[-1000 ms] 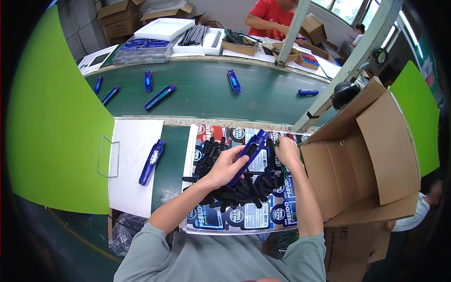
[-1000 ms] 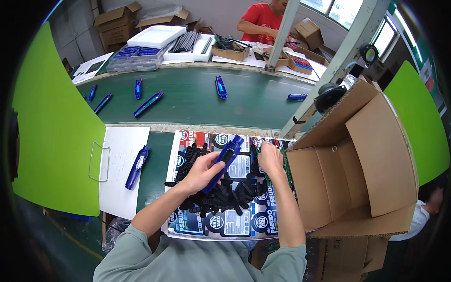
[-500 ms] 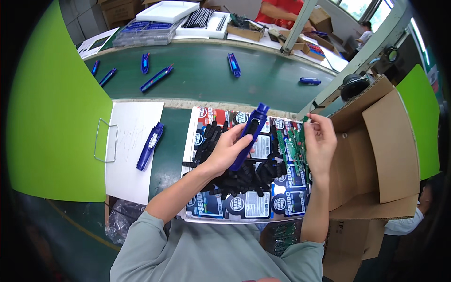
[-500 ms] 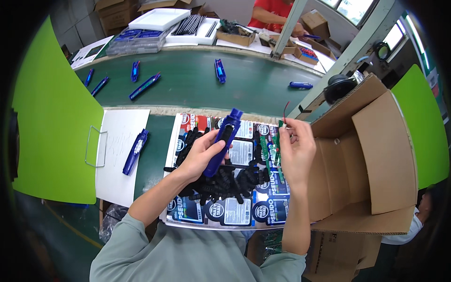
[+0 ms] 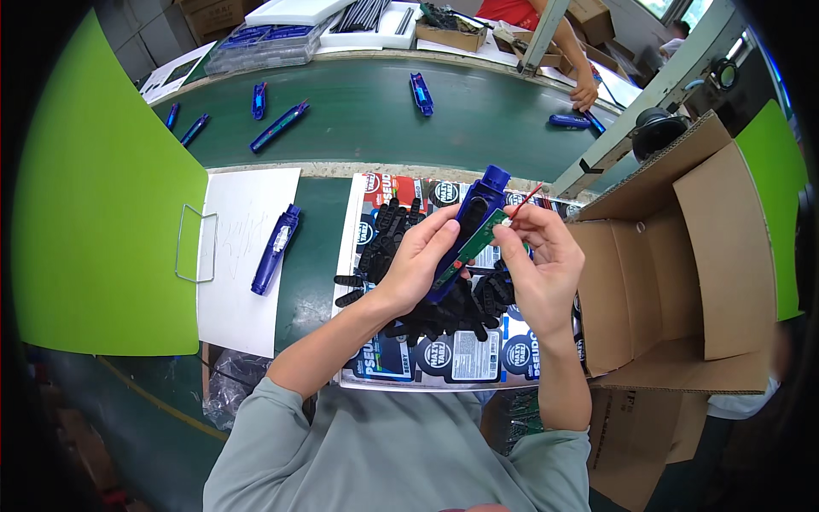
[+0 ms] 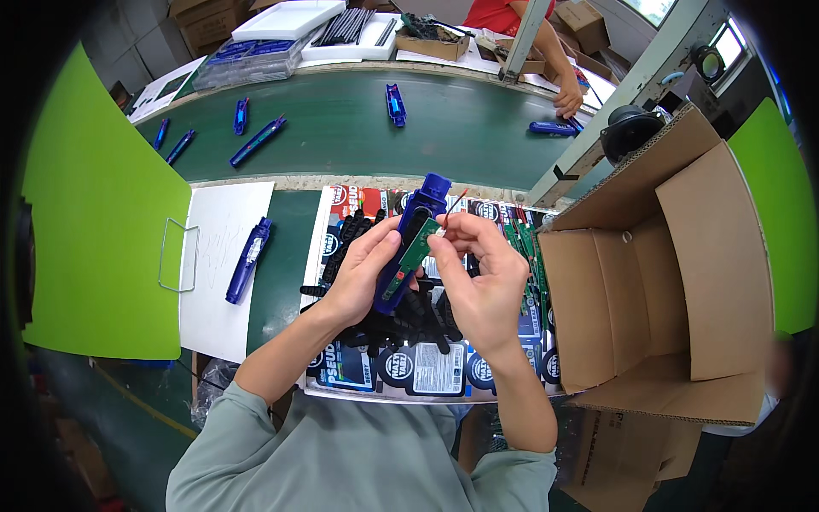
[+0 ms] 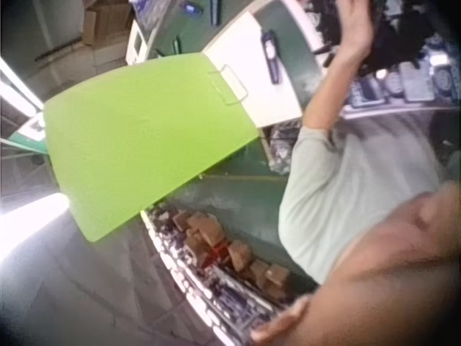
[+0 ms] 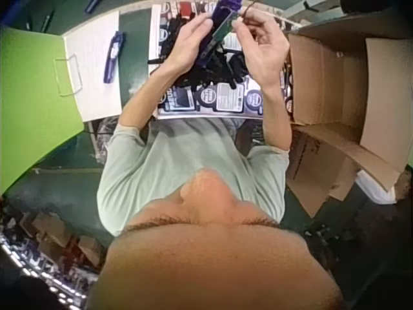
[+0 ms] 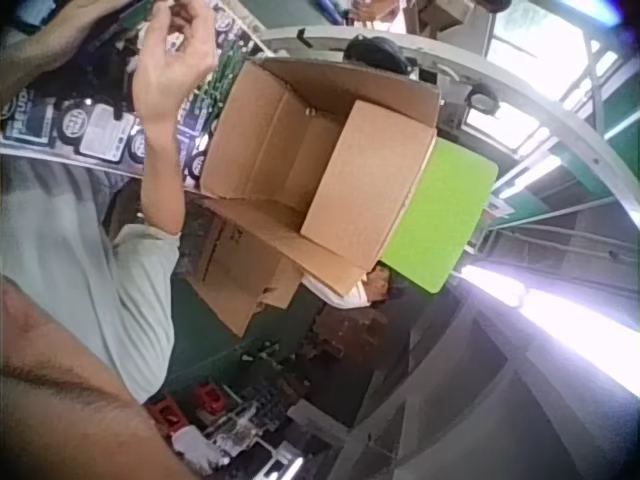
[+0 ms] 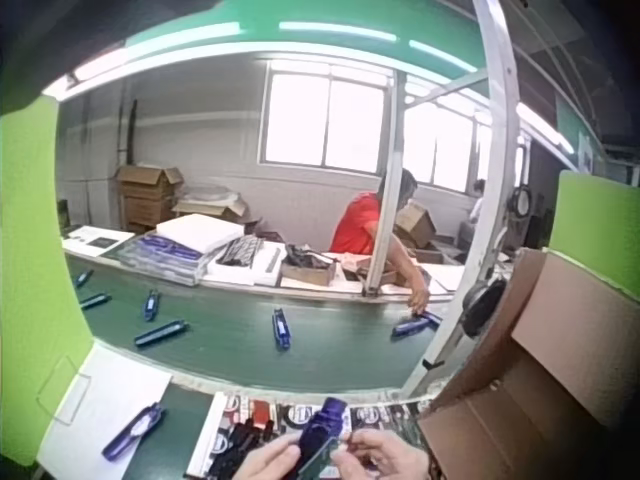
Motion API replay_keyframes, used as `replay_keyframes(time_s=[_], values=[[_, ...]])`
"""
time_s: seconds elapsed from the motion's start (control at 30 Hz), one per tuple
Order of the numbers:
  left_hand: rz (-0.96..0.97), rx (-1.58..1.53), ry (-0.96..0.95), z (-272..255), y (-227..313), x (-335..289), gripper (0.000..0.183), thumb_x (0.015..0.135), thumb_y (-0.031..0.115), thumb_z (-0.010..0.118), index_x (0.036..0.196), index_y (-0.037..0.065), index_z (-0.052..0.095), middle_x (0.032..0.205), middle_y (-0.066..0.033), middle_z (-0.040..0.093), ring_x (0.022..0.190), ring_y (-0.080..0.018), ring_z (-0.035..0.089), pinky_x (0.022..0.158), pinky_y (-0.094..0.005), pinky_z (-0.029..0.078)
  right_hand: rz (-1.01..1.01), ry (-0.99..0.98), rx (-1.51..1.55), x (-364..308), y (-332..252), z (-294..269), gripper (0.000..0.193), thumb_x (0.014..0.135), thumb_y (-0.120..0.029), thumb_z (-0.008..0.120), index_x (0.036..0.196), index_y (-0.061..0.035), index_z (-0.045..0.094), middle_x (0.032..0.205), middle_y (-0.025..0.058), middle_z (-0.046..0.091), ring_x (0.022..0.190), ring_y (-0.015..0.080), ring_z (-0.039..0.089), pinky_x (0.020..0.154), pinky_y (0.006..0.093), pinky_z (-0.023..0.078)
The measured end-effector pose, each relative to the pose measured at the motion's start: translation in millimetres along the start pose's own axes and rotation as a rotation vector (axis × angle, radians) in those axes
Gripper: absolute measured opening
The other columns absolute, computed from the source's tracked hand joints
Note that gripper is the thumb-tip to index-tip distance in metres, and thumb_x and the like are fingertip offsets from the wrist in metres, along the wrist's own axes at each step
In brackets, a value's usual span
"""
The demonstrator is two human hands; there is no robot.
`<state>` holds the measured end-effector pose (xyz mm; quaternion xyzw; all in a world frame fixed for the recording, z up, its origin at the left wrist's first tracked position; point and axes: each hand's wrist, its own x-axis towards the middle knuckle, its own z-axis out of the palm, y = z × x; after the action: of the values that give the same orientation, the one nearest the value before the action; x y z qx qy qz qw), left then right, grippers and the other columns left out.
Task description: The person repeatedly picks up a blue plastic casing and a green circuit board, inserts the board into the casing, and places the assembled unit on the table. This process is repeated multiple times throughout the clip.
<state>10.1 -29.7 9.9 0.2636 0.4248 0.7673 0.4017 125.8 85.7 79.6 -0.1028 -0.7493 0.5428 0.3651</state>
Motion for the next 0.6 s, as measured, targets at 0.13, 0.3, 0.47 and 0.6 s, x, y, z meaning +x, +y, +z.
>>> replay_keyframes(time_s=[0.13, 0.3, 0.47, 0.6], values=[[0.016, 0.035, -0.017, -2.2, 1.7, -0.1, 0.041, 0.108, 0.031, 0.047, 0.139, 0.003, 0.053, 0.102, -0.0056, 0.066, 0.084, -0.0108, 0.065, 0.069, -0.027, 0.057, -0.012, 0.004, -0.034, -2.2, 6.9, 3.6, 0.02, 0.09, 0.004, 0.069, 0.11, 0.0077, 0.065, 0.093, 0.0075, 0.068, 0.083, 0.0095, 0.064, 0.076, 0.0247, 0.053], [0.024, 0.044, -0.028, -1.7, 2.2, -0.6, 0.043, 0.108, 0.032, 0.047, 0.14, 0.004, 0.052, 0.1, -0.0051, 0.065, 0.084, -0.0105, 0.065, 0.068, -0.0264, 0.056, 0.008, -0.008, -0.038, -0.4, 6.5, 3.6, 0.02, 0.09, 0.003, 0.069, 0.109, 0.0078, 0.066, 0.093, 0.0074, 0.068, 0.083, 0.0097, 0.064, 0.076, 0.0252, 0.054], [0.0, 0.067, -0.019, -3.1, 2.3, -0.7, 0.045, 0.108, 0.033, 0.048, 0.143, 0.004, 0.052, 0.101, -0.0053, 0.066, 0.083, -0.0107, 0.064, 0.068, -0.0264, 0.056, 0.05, -0.058, 0.005, 5.3, 8.5, -1.7, 0.021, 0.091, 0.003, 0.069, 0.11, 0.0082, 0.066, 0.094, 0.0078, 0.068, 0.085, 0.0098, 0.065, 0.074, 0.0257, 0.054], [0.001, 0.063, -0.045, -2.2, 1.2, 0.8, 0.047, 0.107, 0.033, 0.049, 0.145, 0.005, 0.05, 0.102, -0.0053, 0.066, 0.084, -0.0109, 0.064, 0.069, -0.0267, 0.055, 0.044, -0.051, 0.003, 7.4, 7.8, -0.2, 0.019, 0.09, 0.004, 0.069, 0.109, 0.0082, 0.066, 0.089, 0.0072, 0.068, 0.08, 0.01, 0.066, 0.072, 0.0256, 0.054]])
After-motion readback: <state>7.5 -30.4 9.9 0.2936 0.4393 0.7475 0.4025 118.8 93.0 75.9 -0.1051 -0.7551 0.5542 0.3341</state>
